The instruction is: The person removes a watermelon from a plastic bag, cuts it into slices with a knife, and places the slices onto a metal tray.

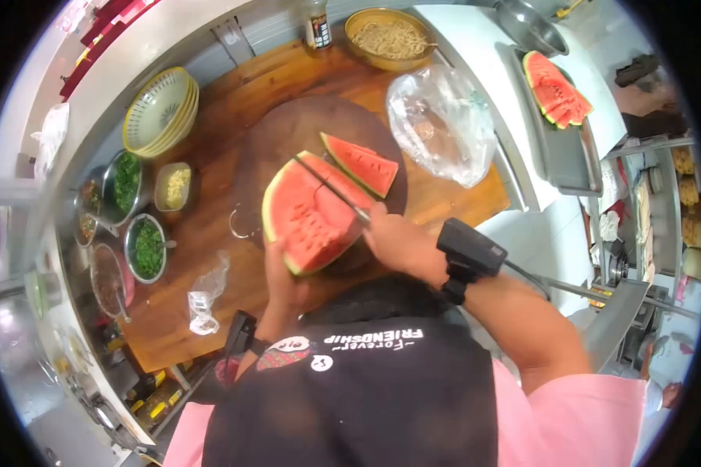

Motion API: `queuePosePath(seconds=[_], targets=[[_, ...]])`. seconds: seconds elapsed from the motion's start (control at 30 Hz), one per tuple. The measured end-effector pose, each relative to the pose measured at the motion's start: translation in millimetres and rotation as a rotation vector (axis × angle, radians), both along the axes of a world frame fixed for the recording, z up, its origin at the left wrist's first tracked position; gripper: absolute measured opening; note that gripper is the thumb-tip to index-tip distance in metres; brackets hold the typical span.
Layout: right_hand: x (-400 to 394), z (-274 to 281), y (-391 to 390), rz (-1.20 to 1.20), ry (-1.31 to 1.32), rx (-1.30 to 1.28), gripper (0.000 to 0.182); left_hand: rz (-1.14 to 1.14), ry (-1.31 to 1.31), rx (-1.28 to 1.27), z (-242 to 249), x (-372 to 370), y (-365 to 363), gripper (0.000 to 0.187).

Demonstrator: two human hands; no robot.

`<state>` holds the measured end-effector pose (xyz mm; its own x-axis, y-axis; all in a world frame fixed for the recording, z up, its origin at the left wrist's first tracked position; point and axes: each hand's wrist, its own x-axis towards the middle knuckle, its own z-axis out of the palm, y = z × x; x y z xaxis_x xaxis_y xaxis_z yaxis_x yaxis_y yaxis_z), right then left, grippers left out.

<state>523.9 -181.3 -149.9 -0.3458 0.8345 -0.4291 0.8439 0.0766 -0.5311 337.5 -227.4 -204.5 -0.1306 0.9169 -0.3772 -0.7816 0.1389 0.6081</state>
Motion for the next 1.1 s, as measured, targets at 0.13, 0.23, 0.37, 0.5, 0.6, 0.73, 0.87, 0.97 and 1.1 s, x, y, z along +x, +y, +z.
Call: queuePosePath(seconds=[0.13, 0.23, 0.37, 0.5, 0.6, 0.73, 0.87, 0.97, 1.1], targets=[[-10.1, 34.1, 4.2, 0.044, -0.02, -0.006, 0.029, 0.014, -0.165, -0.041, 1.0, -5.9, -0.9, 0.051], [-3.5, 29.3, -12.3, 0.013, 0.002, -0.04, 0.029, -0.03, -0.254, -0.061, 7.4, -5.5, -6.0, 0.05], [20.6, -26.5, -32.7, -0.1, 0.034, 0.101, 0.027, -0.024, 0.132, 0.042, 5.2, 12.4, -8.6, 0.047], [11.9, -30.8, -41.2, -0.104, -0.033, 0.117, 0.027, -0.014, -0.013, 0.039, 2.8, 2.0, -8.6, 0.045], [16.7, -21.7, -42.5, -0.067, 0.063, 0.16, 0.024, -0.024, -0.102, 0.02, -6.0, -2.6, -15.3, 0.042], [23.8, 35.5, -45.0, -0.084, 0.099, 0.242, 0.027, 0.006, -0.091, 0.078, -13.7, -5.5, -10.2, 0.041], [28.0, 78.8, -59.1, -0.08, 0.107, 0.22, 0.026, 0.016, -0.113, 0.068, -14.2, -9.2, -10.8, 0.04], [21.4, 78.5, -73.2, -0.069, 0.088, 0.173, 0.026, 0.007, -0.154, 0.037, -17.2, -14.8, -9.5, 0.039], [12.3, 79.3, -76.2, -0.055, 0.091, 0.185, 0.026, 0.023, -0.124, 0.006, -19.1, -17.4, -7.2, 0.038]])
